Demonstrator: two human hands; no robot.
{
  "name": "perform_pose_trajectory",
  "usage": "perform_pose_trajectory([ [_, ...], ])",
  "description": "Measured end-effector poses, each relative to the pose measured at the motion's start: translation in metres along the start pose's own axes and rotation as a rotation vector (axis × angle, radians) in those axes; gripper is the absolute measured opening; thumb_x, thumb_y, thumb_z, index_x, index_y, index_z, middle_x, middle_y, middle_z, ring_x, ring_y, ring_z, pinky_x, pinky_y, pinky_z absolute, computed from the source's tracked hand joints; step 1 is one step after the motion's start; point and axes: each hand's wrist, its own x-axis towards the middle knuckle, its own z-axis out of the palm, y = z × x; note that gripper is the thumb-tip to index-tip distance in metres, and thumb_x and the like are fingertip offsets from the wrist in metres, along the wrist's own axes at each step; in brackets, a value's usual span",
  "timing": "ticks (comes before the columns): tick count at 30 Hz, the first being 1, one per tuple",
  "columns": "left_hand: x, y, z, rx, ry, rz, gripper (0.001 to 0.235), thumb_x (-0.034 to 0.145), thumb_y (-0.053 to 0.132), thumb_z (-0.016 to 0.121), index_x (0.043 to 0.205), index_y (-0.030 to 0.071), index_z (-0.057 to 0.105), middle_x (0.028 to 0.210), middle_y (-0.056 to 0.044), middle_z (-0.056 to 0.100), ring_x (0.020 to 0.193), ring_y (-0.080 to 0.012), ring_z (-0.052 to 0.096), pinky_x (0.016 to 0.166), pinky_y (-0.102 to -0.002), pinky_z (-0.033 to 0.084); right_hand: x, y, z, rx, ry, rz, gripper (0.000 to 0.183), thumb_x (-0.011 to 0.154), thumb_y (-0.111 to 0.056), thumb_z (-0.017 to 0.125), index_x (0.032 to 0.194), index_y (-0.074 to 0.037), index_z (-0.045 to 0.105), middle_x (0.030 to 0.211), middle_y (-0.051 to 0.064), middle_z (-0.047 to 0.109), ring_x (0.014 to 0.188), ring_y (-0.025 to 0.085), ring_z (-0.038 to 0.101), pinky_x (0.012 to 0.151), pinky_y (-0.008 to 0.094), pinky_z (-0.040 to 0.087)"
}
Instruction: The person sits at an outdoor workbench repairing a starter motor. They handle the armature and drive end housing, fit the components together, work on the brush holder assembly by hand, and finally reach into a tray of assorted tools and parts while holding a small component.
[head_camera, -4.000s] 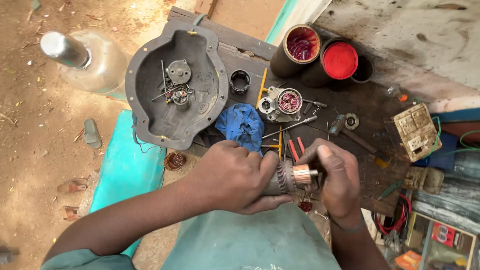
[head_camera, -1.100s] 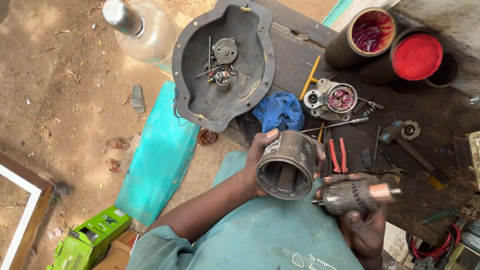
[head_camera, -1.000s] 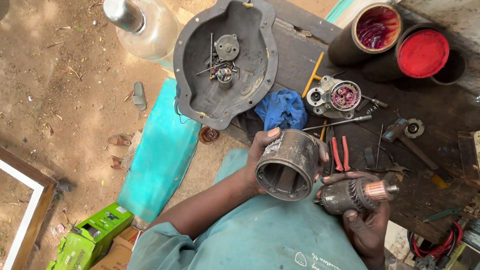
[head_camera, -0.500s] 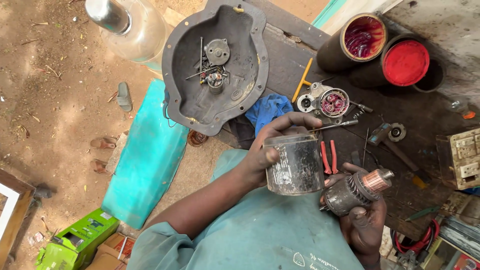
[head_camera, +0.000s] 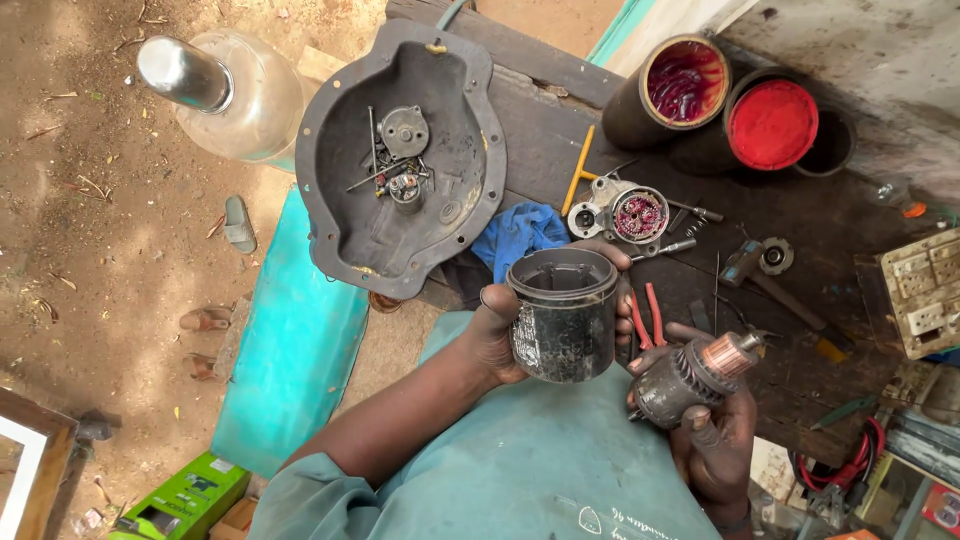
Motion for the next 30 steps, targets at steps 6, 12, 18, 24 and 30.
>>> perform_pose_trajectory([
  [6, 0.008, 0.011, 0.015, 0.025, -0.060, -0.018, 0.109, 0.070, 0.065, 0.091, 0.146, -0.001, 0.049, 0.115, -0.014, 0.067, 0.107, -0.0229, 0.071, 0.097, -0.040, 0.060, 0.008, 0.000, 0.003, -0.041, -0.003, -0.011, 0.089, 0.091, -0.044, 0.078, 0.147, 0.013, 0.039, 0.113, 0.030, 0.065, 0.094, 0.030, 0.068, 0.079, 0.040, 0.060],
  [12, 0.009, 0.014, 0.010, 0.549, 0.608, 0.125, 0.071, 0.077, 0.046, 0.083, 0.127, 0.000, 0.063, 0.109, -0.010, 0.073, 0.099, -0.0199, 0.072, 0.088, -0.039, 0.062, 0.009, 0.011, -0.002, 0.080, 0.144, 0.030, 0.076, 0.095, -0.036, 0.073, 0.145, 0.011, 0.041, 0.113, 0.027, 0.064, 0.097, 0.027, 0.067, 0.079, 0.040, 0.059],
  [18, -0.027, -0.007, -0.038, 0.224, 1.203, -0.119, 0.051, 0.075, 0.057, 0.071, 0.111, 0.022, 0.062, 0.090, 0.000, 0.068, 0.081, -0.0159, 0.068, 0.073, -0.038, 0.058, 0.011, 0.080, -0.089, 1.037, 0.412, 0.471, 0.053, 0.105, -0.042, 0.069, 0.122, 0.005, 0.053, 0.096, 0.015, 0.066, 0.074, 0.019, 0.059, 0.064, 0.033, 0.051],
  [24, -0.059, -0.018, -0.034, 0.160, 0.987, 0.107, 0.062, 0.082, 0.058, 0.074, 0.121, 0.010, 0.064, 0.104, -0.009, 0.072, 0.096, -0.0206, 0.071, 0.086, -0.041, 0.059, -0.042, 0.196, -0.194, 0.877, 0.296, 0.542, 0.052, 0.109, -0.044, 0.064, 0.120, 0.006, 0.053, 0.090, 0.006, 0.057, 0.077, 0.017, 0.053, 0.071, 0.034, 0.048],
  [30, -0.057, -0.027, 0.025, 1.034, 0.621, 0.421, 0.076, 0.082, 0.047, 0.083, 0.136, 0.002, 0.057, 0.123, -0.010, 0.070, 0.115, -0.0182, 0.068, 0.104, -0.034, 0.054, -0.019, 0.073, -0.076, 0.799, 0.293, 0.419, 0.045, 0.102, -0.048, 0.064, 0.126, -0.011, 0.058, 0.106, 0.007, 0.064, 0.102, 0.022, 0.065, 0.083, 0.036, 0.052],
])
